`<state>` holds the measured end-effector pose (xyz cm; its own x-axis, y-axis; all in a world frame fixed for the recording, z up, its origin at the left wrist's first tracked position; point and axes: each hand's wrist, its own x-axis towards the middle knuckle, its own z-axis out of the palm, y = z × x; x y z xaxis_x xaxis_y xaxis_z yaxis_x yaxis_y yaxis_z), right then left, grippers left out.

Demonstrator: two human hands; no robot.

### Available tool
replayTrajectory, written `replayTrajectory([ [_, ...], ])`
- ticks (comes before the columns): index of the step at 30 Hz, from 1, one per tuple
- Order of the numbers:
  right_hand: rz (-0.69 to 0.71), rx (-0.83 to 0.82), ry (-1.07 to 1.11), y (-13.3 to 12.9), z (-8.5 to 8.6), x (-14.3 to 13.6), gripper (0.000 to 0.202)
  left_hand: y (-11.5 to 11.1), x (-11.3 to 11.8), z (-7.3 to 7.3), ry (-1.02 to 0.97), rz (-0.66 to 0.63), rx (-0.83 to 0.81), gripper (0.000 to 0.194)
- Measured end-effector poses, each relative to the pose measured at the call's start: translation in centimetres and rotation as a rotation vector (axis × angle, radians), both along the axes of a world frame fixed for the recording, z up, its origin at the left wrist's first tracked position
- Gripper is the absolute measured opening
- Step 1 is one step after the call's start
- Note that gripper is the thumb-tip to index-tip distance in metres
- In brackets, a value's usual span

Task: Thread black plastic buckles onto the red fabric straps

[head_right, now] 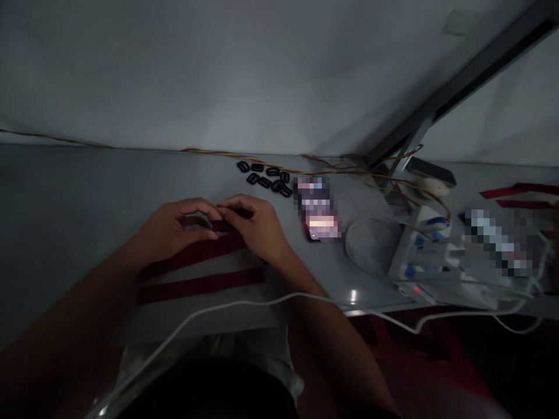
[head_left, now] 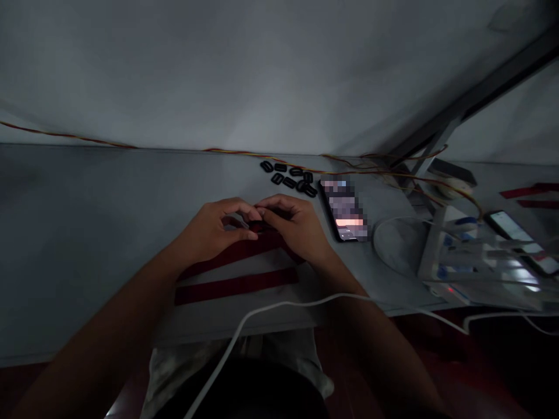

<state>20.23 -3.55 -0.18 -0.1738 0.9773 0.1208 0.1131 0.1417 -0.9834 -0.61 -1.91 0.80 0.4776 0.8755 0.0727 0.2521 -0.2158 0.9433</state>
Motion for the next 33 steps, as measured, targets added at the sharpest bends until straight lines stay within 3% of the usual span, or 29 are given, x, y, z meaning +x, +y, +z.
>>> replayTrajectory([
  [8,-0.054,-0.053,0.043,-0.31,0.34,-0.17,0.013,-0.06,0.33,-0.41,-0.081,-0.015,0.013,0.025],
  [15,-0.016,-0.082,0.11,-0.64,0.93,-0.32,0.028,-0.02,0.58,-0.12,-0.231,0.18,0.098,0.026],
  [22,-0.042,-0.03,0.165,-0.65,0.69,-0.58,0.025,0.11,0.42,-0.18,-0.289,0.198,0.045,0.025],
  [27,-0.05,0.108,0.074,-0.72,0.44,-0.59,0.022,-0.15,0.41,-0.55,-0.258,0.279,0.057,0.026],
  [33,-0.066,0.272,-0.05,-0.96,0.35,-0.52,0.011,-0.09,0.35,-0.26,-0.252,0.248,0.055,0.029],
])
